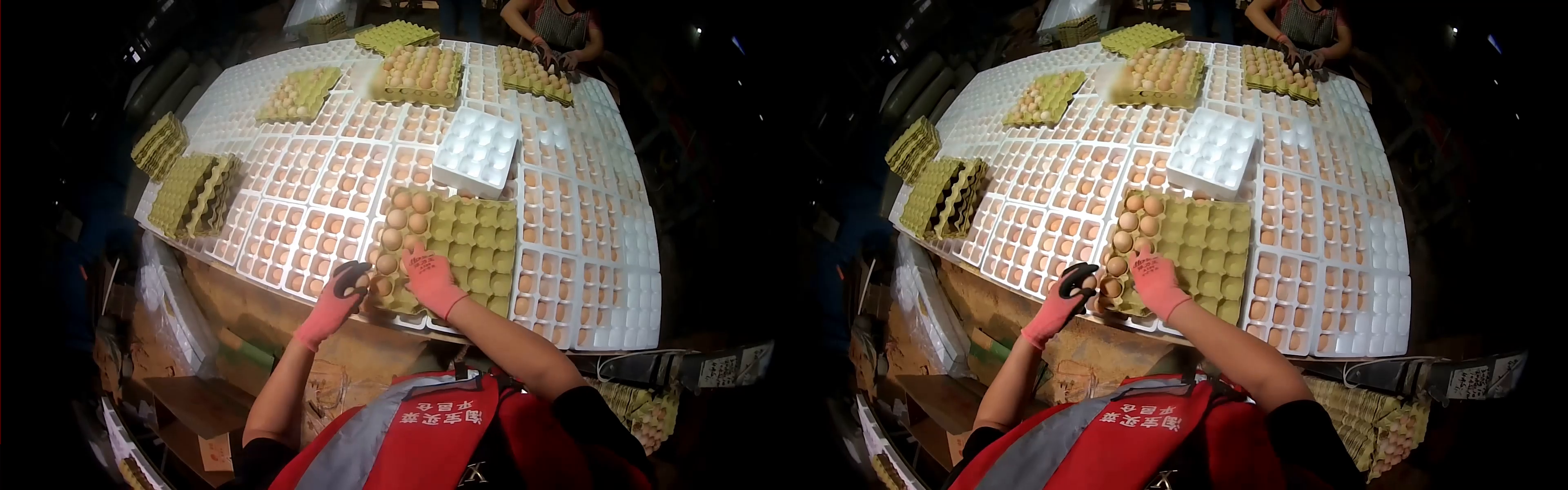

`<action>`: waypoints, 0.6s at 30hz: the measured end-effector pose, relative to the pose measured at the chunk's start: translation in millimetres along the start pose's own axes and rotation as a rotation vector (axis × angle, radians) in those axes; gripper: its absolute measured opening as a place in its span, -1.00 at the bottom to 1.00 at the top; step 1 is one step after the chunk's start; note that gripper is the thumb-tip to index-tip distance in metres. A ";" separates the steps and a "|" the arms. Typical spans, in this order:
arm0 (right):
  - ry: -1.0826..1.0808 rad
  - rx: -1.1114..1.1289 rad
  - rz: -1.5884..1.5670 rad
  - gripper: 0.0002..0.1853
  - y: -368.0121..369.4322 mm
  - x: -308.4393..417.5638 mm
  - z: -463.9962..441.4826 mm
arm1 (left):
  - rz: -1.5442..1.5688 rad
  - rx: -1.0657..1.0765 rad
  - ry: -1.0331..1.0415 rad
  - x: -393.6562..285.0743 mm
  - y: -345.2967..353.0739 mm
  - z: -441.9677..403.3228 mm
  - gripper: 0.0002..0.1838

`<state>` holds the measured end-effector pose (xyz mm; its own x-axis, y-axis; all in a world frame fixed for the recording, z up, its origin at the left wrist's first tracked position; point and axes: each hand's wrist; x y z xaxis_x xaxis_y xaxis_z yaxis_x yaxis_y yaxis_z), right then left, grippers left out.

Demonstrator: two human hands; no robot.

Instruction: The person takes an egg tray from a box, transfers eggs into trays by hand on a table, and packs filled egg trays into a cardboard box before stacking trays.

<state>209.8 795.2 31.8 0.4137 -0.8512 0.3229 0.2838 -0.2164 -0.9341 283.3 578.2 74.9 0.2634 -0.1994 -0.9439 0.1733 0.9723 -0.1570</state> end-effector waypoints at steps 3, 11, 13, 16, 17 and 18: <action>-0.039 -0.132 -0.094 -0.40 15.6 -16.4 -7.5 | -1.162 -0.101 0.444 21.0 16.2 -18.8 -0.57; 0.133 -0.209 -0.495 -0.34 -30.4 -35.8 -8.7 | -0.928 -0.133 0.592 37.9 6.0 -24.8 -0.51; 0.104 -0.141 0.198 -0.62 -3.2 -23.1 -41.8 | -0.544 -0.174 0.328 86.9 -23.6 -38.2 -0.37; 0.184 -0.063 0.370 -0.66 12.6 -7.5 -75.0 | 0.541 0.174 -0.157 51.1 -20.9 -33.7 -0.36; 0.122 -0.092 0.409 -0.65 15.2 -13.1 -77.6 | 0.620 0.053 -0.062 31.4 13.6 -32.4 -0.33; 0.056 -0.113 0.445 -0.63 16.7 -18.6 -75.7 | 0.669 0.140 -0.119 25.1 18.8 -36.7 -0.28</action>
<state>141.3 771.3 -1.3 0.4257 -0.8969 -0.1196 -0.0086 0.1281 -0.9917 258.3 595.9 37.5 0.4568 0.4176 -0.7855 0.0559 0.8678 0.4938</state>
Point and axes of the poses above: each hand's wrist, its own z-axis away from the middle knuckle, its own y-axis out of the palm, x = y × z, and after that the axes turned 2 degrees about -z, right-handed
